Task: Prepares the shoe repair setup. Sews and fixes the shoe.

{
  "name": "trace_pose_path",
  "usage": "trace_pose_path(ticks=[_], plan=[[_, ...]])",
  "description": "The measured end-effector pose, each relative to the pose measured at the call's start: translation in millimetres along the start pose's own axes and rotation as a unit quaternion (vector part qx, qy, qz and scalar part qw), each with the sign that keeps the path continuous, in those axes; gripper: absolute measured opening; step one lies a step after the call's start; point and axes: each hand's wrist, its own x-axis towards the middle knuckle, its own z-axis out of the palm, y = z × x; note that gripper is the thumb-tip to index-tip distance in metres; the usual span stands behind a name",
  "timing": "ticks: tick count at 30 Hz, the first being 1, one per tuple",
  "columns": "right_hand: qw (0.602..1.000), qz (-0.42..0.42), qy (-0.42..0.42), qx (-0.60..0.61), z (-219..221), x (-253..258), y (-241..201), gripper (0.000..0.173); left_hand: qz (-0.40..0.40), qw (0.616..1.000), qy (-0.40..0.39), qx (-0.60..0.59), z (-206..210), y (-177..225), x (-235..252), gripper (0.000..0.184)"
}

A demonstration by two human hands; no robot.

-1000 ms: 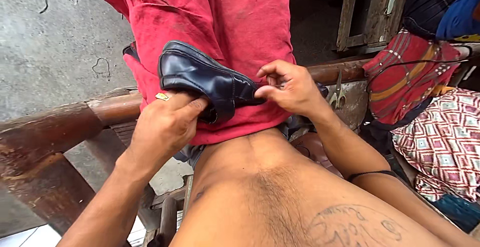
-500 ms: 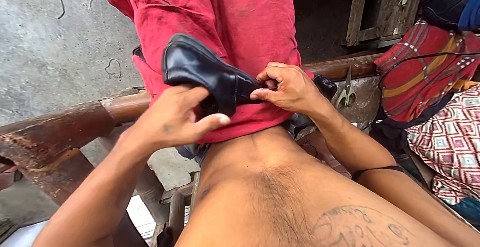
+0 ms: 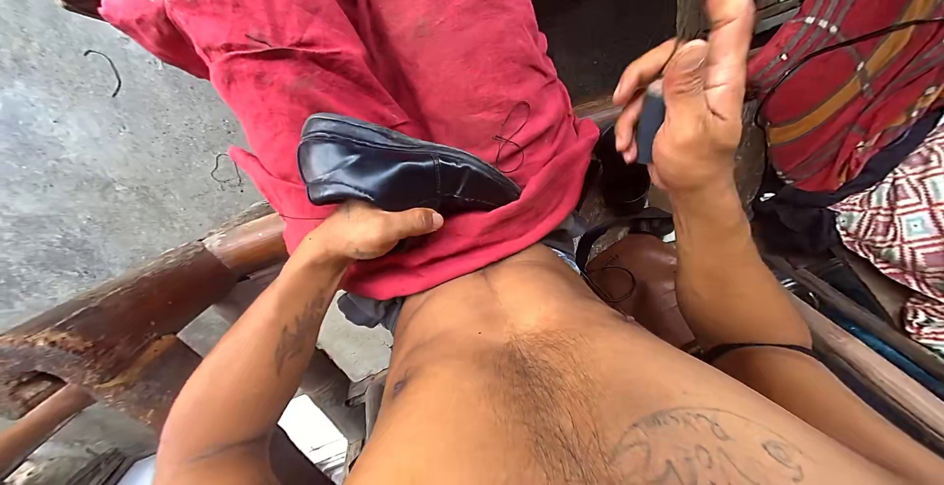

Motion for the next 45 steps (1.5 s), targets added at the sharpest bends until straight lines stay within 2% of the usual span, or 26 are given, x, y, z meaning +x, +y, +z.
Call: trace_pose_path(ticks=[2,4,6,9,16,23,26,29,34,41,45], plan=[[0.992,0.038,-0.109,-0.042,11.7,-18.9,-14.7,0.042,0.017,0.999,0.016,-0.031,5.5,-5.3,0.5,0.027],[0.97,0.021,-0.209,-0.119,23.8,-29.2,-8.2,0.038,0.01,1.0,0.006,-0.029,6.9,-6.2,0.7,0.026],[0.957,-0.001,-0.251,-0.148,27.7,-31.5,1.9,0.036,0.0,1.0,-0.015,-0.014,5.7,-4.2,0.5,0.025],[0.952,-0.014,-0.264,-0.153,26.4,-29.0,6.2,0.036,-0.021,1.0,-0.018,0.0,5.4,-1.0,-2.1,0.024],[0.948,-0.034,-0.277,-0.155,19.9,-25.5,3.8,0.038,0.0,1.0,-0.028,-0.002,3.6,-3.8,-0.6,0.025],[0.945,-0.005,-0.3,-0.134,19.1,-22.3,1.0,0.038,0.002,1.0,-0.024,0.003,3.2,-3.2,-0.8,0.024],[0.934,0.01,-0.317,-0.163,16.8,-18.2,-3.3,0.039,0.006,1.0,-0.023,-0.007,2.8,-5.0,-1.0,0.024],[0.905,-0.004,-0.358,-0.231,13.1,-5.4,-15.8,0.04,-0.001,1.0,-0.026,-0.015,3.1,-4.5,0.2,0.025],[0.819,-0.012,-0.443,-0.364,15.0,19.5,-53.1,0.041,-0.01,0.997,-0.066,-0.025,0.0,0.4,4.7,0.026],[0.756,-0.009,-0.498,-0.425,33.7,28.4,-73.0,0.033,0.036,0.996,-0.074,-0.046,5.9,-5.7,4.8,0.025],[0.744,-0.004,-0.504,-0.439,44.1,29.4,-75.5,0.029,0.05,0.996,-0.071,-0.035,5.1,-9.9,2.7,0.023]])
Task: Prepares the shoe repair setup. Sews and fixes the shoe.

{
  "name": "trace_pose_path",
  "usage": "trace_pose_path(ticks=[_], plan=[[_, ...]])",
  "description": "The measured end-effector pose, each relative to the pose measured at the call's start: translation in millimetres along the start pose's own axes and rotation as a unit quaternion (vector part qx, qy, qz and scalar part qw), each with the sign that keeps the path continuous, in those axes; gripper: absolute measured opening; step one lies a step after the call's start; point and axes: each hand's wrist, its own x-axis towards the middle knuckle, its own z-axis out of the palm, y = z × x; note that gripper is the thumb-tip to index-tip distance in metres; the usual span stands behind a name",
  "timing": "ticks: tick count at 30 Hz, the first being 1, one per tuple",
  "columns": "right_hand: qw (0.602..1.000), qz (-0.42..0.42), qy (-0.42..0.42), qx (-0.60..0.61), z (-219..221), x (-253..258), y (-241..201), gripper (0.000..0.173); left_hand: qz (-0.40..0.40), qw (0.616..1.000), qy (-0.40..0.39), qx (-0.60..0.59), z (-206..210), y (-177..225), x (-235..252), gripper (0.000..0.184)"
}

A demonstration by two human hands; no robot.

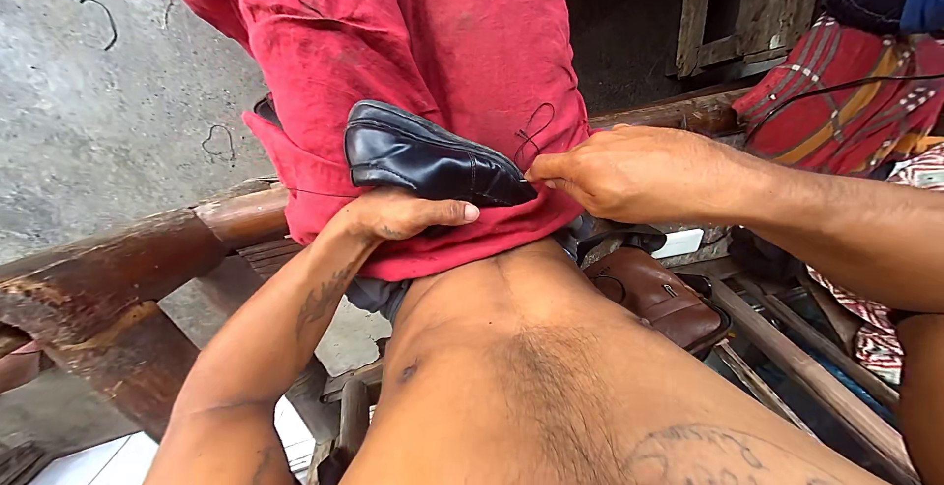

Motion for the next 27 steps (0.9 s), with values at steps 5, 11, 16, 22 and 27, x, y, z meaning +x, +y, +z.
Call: trace_pose_path(ticks=[5,11,16,22,27], plan=[[1.0,-0.004,0.0,-0.025,-0.2,7.5,-7.6,0.027,0.015,1.0,0.003,0.011,-0.9,-1.9,-1.6,0.023],[0.999,0.007,-0.014,-0.028,-5.7,25.1,-15.4,0.023,0.036,0.999,0.03,-0.009,7.5,-5.6,-0.9,0.026],[0.99,-0.03,0.027,-0.136,-76.9,28.7,9.6,0.026,-0.01,0.967,0.195,-0.162,37.0,46.4,14.8,0.022],[0.991,-0.064,0.034,-0.111,-98.5,47.7,41.9,0.022,0.072,0.948,0.297,0.086,-38.3,75.6,-106.8,0.022],[0.994,-0.058,0.036,-0.084,-91.8,55.5,50.2,0.023,-0.25,0.677,0.43,0.542,-83.8,80.4,-170.2,0.036]])
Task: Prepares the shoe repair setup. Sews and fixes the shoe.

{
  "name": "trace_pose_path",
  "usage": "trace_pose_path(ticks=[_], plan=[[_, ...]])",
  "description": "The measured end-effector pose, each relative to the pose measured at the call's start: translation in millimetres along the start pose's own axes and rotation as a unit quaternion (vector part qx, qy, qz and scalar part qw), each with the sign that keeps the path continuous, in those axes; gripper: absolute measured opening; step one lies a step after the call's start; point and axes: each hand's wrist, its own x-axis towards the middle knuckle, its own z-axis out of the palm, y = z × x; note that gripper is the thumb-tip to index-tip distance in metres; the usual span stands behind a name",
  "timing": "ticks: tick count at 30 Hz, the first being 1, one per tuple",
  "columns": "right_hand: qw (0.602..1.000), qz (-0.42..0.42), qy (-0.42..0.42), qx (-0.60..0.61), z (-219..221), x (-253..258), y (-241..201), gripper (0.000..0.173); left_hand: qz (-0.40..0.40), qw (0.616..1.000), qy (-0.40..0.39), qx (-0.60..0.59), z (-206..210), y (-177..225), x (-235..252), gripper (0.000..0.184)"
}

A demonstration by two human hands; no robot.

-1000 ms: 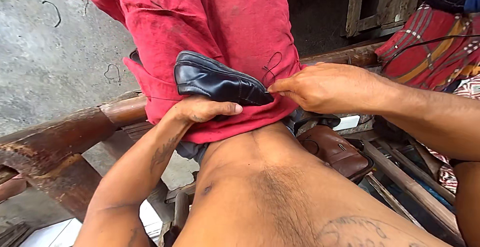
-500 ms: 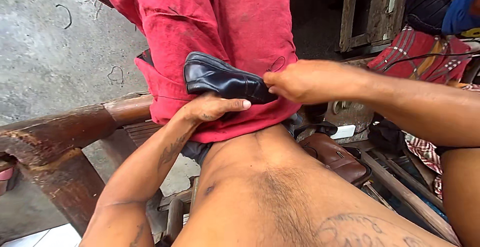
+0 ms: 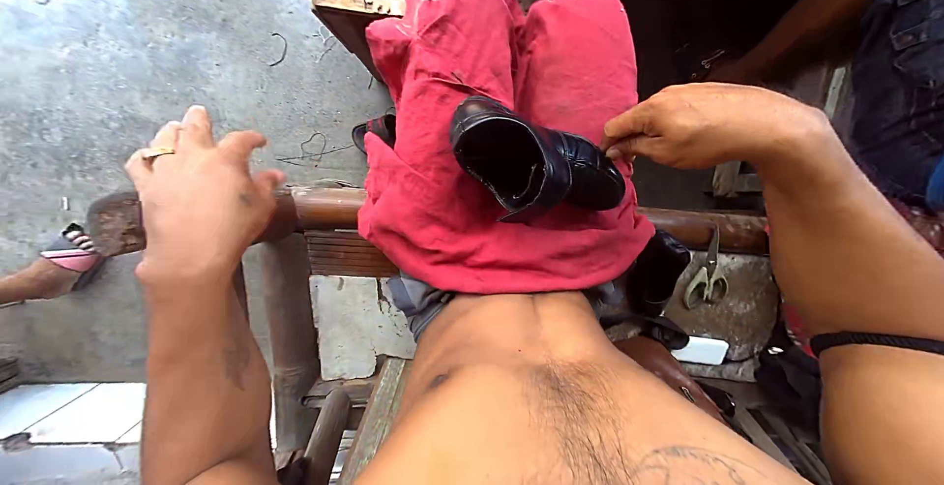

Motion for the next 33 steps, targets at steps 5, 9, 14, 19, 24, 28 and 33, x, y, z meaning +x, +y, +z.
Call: trace_pose_path(ticks=[5,9,14,19,24,28,33], plan=[[1.0,0.003,-0.004,-0.003,3.4,2.1,-1.8,0.022,0.214,0.975,0.017,-0.048,14.9,144.6,-28.4,0.031],[1.0,0.007,-0.01,-0.004,2.5,1.5,-6.0,0.022,0.274,0.95,-0.135,0.065,38.1,213.2,-3.1,0.015],[1.0,0.017,0.008,-0.006,10.4,-10.8,-6.9,0.023,0.457,0.879,-0.123,-0.058,13.6,173.2,4.2,0.02],[0.996,-0.041,0.072,-0.03,19.1,-12.2,-1.1,0.024,0.418,0.752,-0.331,-0.387,-3.3,144.3,25.5,0.015],[0.988,-0.075,0.121,-0.057,28.6,-14.2,-0.3,0.028,0.397,0.891,-0.216,-0.044,37.6,191.2,27.4,0.016],[0.978,-0.079,0.178,-0.067,43.1,-21.3,-5.3,0.029,0.247,0.897,-0.34,-0.139,59.5,212.8,37.6,0.02],[0.97,-0.045,0.226,-0.081,61.0,-32.0,-19.4,0.025,0.189,0.88,-0.319,-0.295,79.3,201.7,27.9,0.014]])
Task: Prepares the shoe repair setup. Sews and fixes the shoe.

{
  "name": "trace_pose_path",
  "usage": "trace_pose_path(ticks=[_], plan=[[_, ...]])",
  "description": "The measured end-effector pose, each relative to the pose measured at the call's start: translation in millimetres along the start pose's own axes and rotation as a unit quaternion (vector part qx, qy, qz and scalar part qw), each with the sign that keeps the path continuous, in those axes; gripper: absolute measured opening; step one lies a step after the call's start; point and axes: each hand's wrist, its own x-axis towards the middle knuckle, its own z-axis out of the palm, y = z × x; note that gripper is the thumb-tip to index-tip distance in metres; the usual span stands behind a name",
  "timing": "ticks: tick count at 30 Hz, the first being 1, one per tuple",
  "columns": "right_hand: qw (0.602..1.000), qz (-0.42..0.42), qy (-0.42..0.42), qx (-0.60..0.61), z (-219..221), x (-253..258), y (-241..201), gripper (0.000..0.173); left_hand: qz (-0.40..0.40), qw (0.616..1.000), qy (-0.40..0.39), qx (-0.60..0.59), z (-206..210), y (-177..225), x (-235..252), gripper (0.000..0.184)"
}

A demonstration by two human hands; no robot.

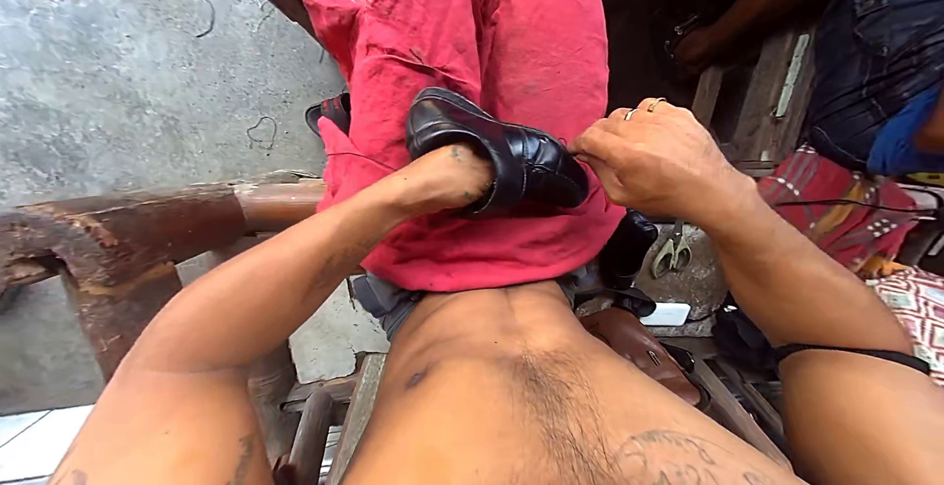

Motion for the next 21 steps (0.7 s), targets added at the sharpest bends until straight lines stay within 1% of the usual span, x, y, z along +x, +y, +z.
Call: trace_pose_path(ticks=[2,3,5,6,8,10,11,14,15,16,17,18,21], plan=[[1.0,0.018,0.017,-0.017,5.1,-2.2,-7.0,0.023,0.057,0.998,0.014,0.003,1.6,-9.1,4.3,0.007],[0.999,0.036,0.026,-0.022,9.7,-3.9,-12.6,0.021,0.075,0.997,0.013,0.033,1.0,-10.5,5.8,0.006],[0.994,0.088,0.056,-0.015,22.0,-8.5,-28.9,0.02,0.098,0.988,-0.001,0.12,1.2,-13.1,6.7,0.011],[0.99,0.113,0.079,-0.011,29.0,-8.8,-35.4,0.019,0.101,0.981,-0.009,0.162,0.1,-13.1,7.5,0.013],[0.981,0.154,0.118,0.007,43.6,-10.3,-48.4,0.02,0.08,0.968,-0.035,0.235,0.3,-13.9,7.1,0.014],[0.973,0.178,0.143,0.03,58.0,-11.6,-56.4,0.021,0.037,0.96,-0.05,0.273,-0.3,-9.6,1.6,0.015],[0.97,0.184,0.152,0.038,63.6,-12.5,-58.0,0.022,0.04,0.959,-0.037,0.277,0.6,-13.6,-1.8,0.014],[0.968,0.186,0.161,0.049,69.0,-13.9,-55.5,0.022,0.129,0.97,0.07,0.193,4.9,-34.0,-12.8,0.012],[0.969,0.183,0.157,0.053,67.2,-14.0,-54.1,0.022,0.14,0.975,0.099,0.141,5.4,-35.6,-16.4,0.01],[0.97,0.176,0.155,0.058,64.7,-13.5,-51.4,0.021,0.141,0.979,0.11,0.101,5.0,-36.9,-18.1,0.009],[0.973,0.165,0.149,0.066,62.9,-14.2,-49.3,0.021,0.145,0.979,0.111,0.088,5.5,-40.2,-18.9,0.01],[0.976,0.15,0.138,0.081,61.3,-15.9,-46.7,0.021,0.137,0.981,0.096,0.095,5.0,-39.9,-19.8,0.011],[0.982,0.068,0.077,0.158,53.3,-17.8,-21.3,0.025,0.127,0.98,0.039,0.15,1.2,-32.9,-17.0,0.013]])
